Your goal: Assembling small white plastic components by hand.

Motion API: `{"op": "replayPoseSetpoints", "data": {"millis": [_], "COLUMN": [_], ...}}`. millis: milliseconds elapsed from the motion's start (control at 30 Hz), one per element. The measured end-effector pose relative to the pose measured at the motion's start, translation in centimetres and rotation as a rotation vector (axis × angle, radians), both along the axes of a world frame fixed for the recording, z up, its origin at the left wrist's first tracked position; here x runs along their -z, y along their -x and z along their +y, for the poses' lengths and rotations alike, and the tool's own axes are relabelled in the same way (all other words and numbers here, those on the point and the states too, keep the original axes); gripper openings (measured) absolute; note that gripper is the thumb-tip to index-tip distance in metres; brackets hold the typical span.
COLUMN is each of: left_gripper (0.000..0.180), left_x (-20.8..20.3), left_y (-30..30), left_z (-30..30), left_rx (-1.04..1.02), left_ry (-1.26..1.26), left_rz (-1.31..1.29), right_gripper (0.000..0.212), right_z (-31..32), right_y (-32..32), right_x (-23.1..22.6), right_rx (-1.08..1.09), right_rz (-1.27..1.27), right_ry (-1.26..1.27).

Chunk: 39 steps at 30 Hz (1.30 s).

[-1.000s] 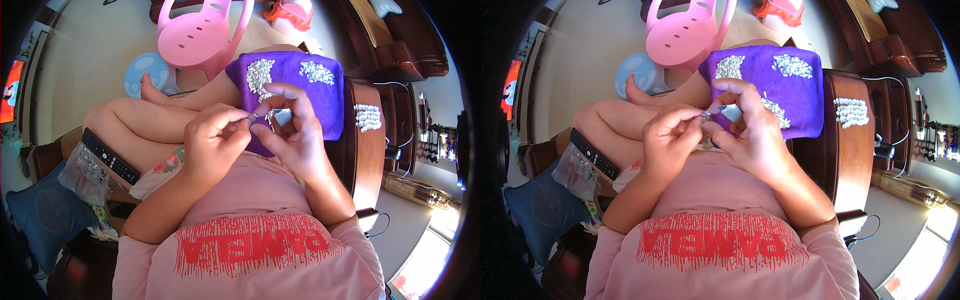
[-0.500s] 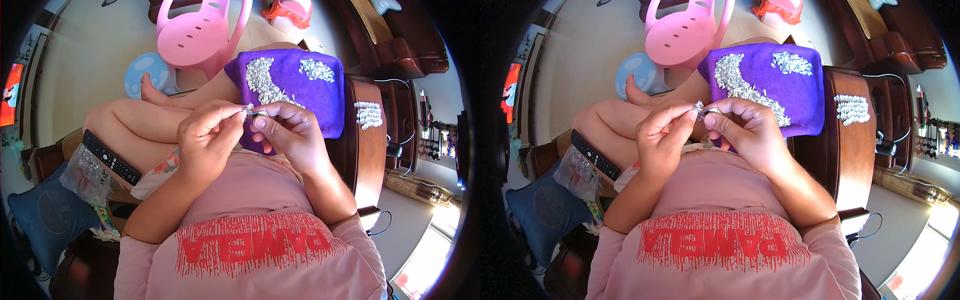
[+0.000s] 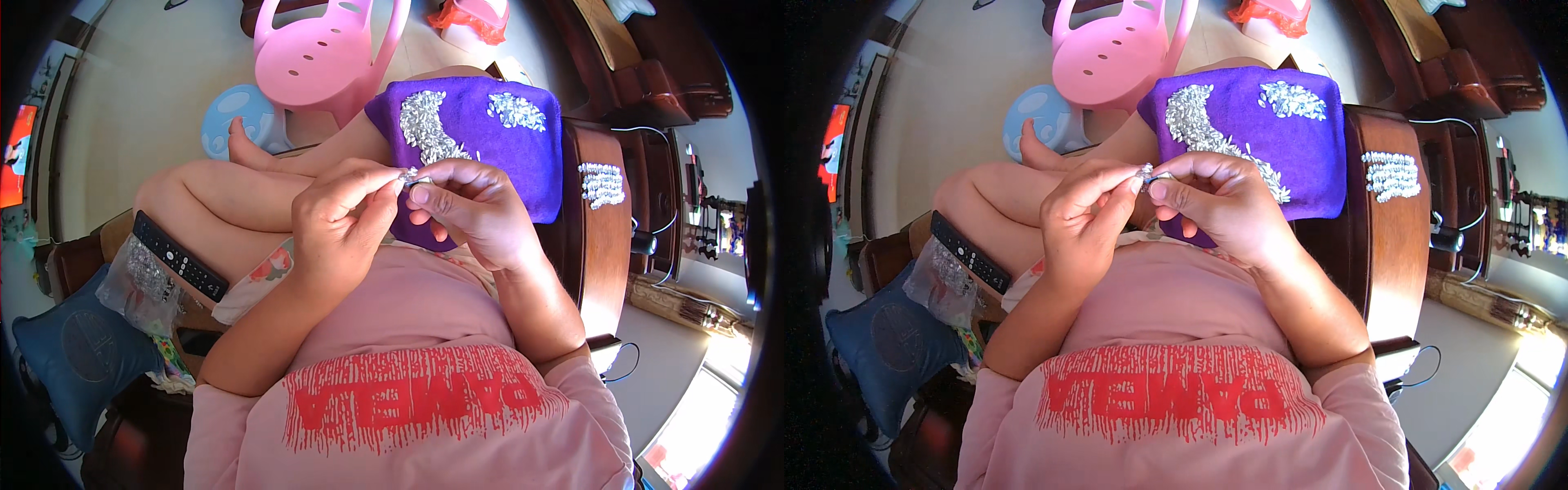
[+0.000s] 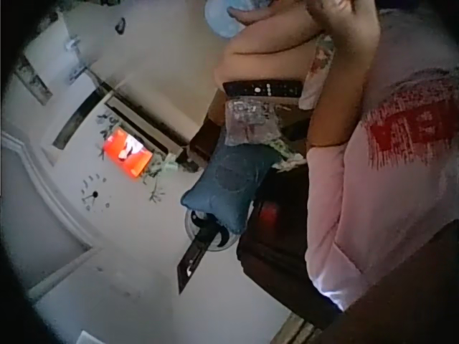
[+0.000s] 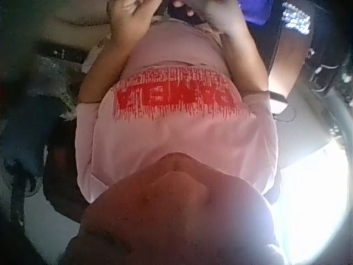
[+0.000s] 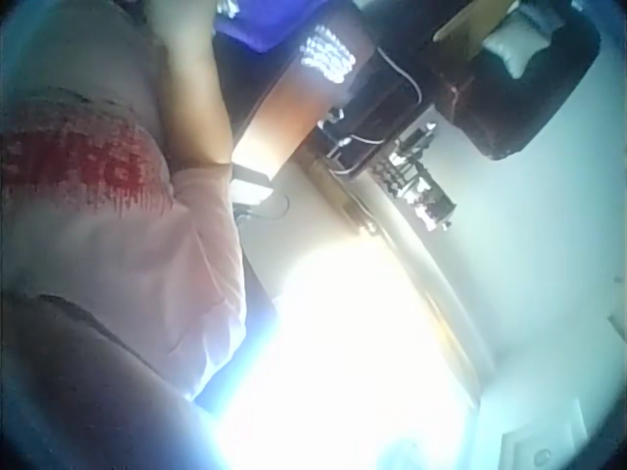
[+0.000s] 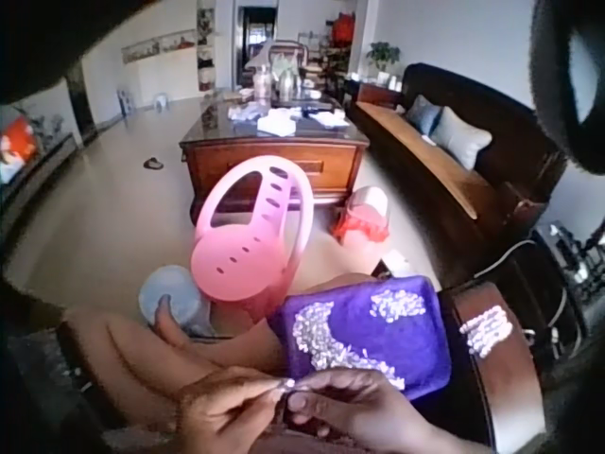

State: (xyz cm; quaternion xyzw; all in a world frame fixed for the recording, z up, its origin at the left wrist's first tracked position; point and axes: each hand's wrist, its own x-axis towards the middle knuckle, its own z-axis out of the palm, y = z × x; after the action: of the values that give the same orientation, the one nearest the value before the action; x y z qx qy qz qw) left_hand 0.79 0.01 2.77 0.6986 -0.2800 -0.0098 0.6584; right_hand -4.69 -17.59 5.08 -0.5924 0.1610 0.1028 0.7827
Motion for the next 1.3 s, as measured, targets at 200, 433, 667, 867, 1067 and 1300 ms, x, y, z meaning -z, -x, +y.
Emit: {"op": "replayPoseSetpoints", "data": {"millis": [200, 433, 667, 867, 1067, 1300], "left_gripper": [0.011, 0.008, 0.009, 0.009, 0.009, 0.008], "left_x": [0.0, -0.3, -0.1, 0.2, -0.2, 0.2], "left_y": [0.1, 0.2, 0.3, 0.4, 0.2, 0.0], "left_z": [-0.1, 0.1, -0.1, -0.3, 0.0, 0.1], "left_rx": [-0.007, 0.010, 0.003, -0.021, 0.033, 0.015], "left_ry": [-0.020, 0.062, 0.062, 0.076, 0.075, -0.004], "left_rz": [0.092, 0.384, 0.340, 0.298, 0.387, 0.336], "right_gripper": [0.012, 0.012, 0.013, 0.014, 0.014, 0.014], "right_z": [0.2, 0.6, 1.2, 1.1, 0.8, 0.8], "right_y": [0.1, 0.4, 0.4, 0.4, 0.6, 0.7], "right_x": [-0.3, 0.3, 0.4, 0.5, 0.2, 0.2], "right_rx": [-0.019, 0.020, 0.060, 0.058, 0.037, 0.019], "right_rz": [-0.027, -0.358, -0.416, -0.387, -0.308, -0.273], "right_ry": [0.140, 0.557, 0.625, 0.633, 0.552, 0.537]}}
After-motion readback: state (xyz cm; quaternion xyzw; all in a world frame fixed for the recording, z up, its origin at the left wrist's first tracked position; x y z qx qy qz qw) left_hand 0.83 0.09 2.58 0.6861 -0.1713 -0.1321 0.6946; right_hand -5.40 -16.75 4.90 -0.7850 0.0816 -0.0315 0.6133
